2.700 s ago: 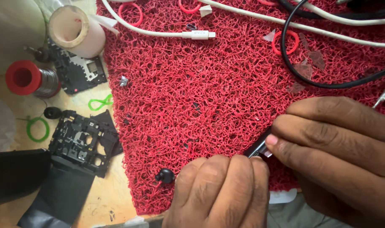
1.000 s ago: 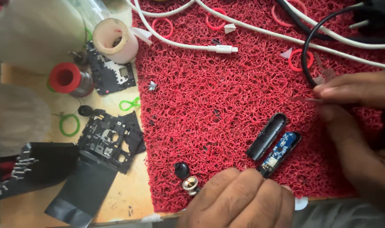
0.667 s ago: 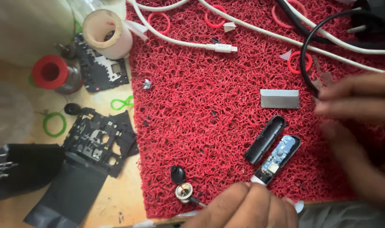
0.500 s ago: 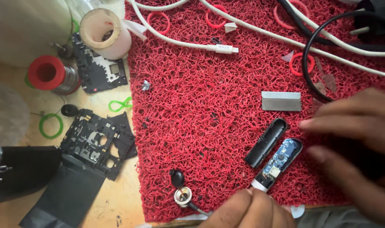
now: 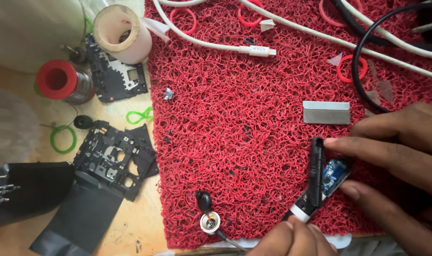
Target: The person disassembles a black wearable device, removes the internal circuit board, and tests it by connecting a USB cable. The board lights up with blue and red LEDs, indicating a functional test.
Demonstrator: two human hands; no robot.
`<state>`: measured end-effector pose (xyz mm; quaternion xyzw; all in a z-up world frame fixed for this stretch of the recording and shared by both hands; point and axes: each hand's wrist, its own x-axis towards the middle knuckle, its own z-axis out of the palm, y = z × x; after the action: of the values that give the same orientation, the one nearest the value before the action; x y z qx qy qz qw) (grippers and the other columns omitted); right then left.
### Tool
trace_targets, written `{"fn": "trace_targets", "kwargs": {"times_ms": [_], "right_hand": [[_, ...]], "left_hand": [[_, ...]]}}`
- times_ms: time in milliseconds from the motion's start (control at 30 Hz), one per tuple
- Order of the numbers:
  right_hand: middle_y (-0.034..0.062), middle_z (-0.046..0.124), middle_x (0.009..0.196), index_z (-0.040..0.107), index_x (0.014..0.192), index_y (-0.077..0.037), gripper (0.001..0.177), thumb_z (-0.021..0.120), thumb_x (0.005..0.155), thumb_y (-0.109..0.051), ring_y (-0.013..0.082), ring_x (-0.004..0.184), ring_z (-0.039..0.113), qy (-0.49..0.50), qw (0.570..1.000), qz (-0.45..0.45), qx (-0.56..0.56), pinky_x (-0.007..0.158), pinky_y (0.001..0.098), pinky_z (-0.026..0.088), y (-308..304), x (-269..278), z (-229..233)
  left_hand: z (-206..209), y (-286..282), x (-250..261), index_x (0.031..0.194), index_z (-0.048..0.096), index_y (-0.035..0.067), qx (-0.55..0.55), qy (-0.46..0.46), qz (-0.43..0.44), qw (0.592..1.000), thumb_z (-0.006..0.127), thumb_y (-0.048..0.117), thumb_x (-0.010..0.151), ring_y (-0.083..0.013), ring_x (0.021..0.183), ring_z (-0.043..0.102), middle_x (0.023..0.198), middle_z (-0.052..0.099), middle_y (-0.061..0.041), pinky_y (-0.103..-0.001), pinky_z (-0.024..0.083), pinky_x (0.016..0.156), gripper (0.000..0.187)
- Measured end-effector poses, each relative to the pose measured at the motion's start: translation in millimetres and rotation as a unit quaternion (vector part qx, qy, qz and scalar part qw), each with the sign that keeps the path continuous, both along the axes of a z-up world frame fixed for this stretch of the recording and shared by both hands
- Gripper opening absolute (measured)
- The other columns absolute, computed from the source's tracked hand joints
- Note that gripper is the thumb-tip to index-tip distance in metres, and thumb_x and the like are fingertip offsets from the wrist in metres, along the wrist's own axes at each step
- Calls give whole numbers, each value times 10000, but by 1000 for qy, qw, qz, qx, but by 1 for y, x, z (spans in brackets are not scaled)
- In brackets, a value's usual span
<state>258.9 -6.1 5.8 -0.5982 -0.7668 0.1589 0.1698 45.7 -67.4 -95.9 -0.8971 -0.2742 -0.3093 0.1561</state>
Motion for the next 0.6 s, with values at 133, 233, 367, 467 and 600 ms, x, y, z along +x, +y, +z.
{"fn": "trace_targets", "kwargs": {"times_ms": [133, 233, 367, 467, 600], "right_hand": [[104, 669, 1128, 660, 1268, -106, 640, 800, 647, -172, 201, 947, 660, 26, 1000, -6, 16, 808, 336, 516, -4, -4, 1], [73, 685, 1125, 681, 1226, -158, 593, 831, 653, -178, 174, 922, 653, 25, 1000, 15, 9, 791, 332, 517, -4, 1, -1], [56, 704, 1118, 669, 1147, -177, 508, 827, 665, -203, 178, 959, 678, 37, 997, 56, 27, 825, 353, 529, -3, 2, -2], [25, 722, 1108, 644, 1144, -171, 489, 826, 693, -217, 164, 974, 718, 64, 994, 87, 29, 842, 347, 547, 1, 6, -3], [-9, 723, 1066, 671, 1114, -190, 476, 847, 675, -241, 154, 943, 708, 53, 995, 85, 19, 834, 348, 540, -2, 14, -12]], "left_hand": [[-8, -12, 8, 948, 601, 146, 0, -11, 24, 1000, 697, 24, 932, -87, 896, 640, 909, 604, 19, -211, 526, 805, 157], [-12, -15, 7, 943, 603, 148, -3, -18, 31, 999, 699, 36, 936, -84, 883, 641, 904, 609, 18, -209, 525, 784, 147], [-13, -12, -5, 937, 605, 150, -7, -26, 41, 999, 701, 53, 940, -79, 866, 642, 898, 616, 18, -207, 523, 756, 136], [-22, -19, 12, 933, 607, 151, -10, -39, 52, 998, 703, 65, 943, -76, 853, 643, 893, 621, 17, -205, 522, 735, 129], [-15, -9, 5, 927, 609, 153, -26, -66, 62, 996, 705, 82, 948, -71, 836, 644, 887, 627, 16, -202, 521, 706, 121]]}}
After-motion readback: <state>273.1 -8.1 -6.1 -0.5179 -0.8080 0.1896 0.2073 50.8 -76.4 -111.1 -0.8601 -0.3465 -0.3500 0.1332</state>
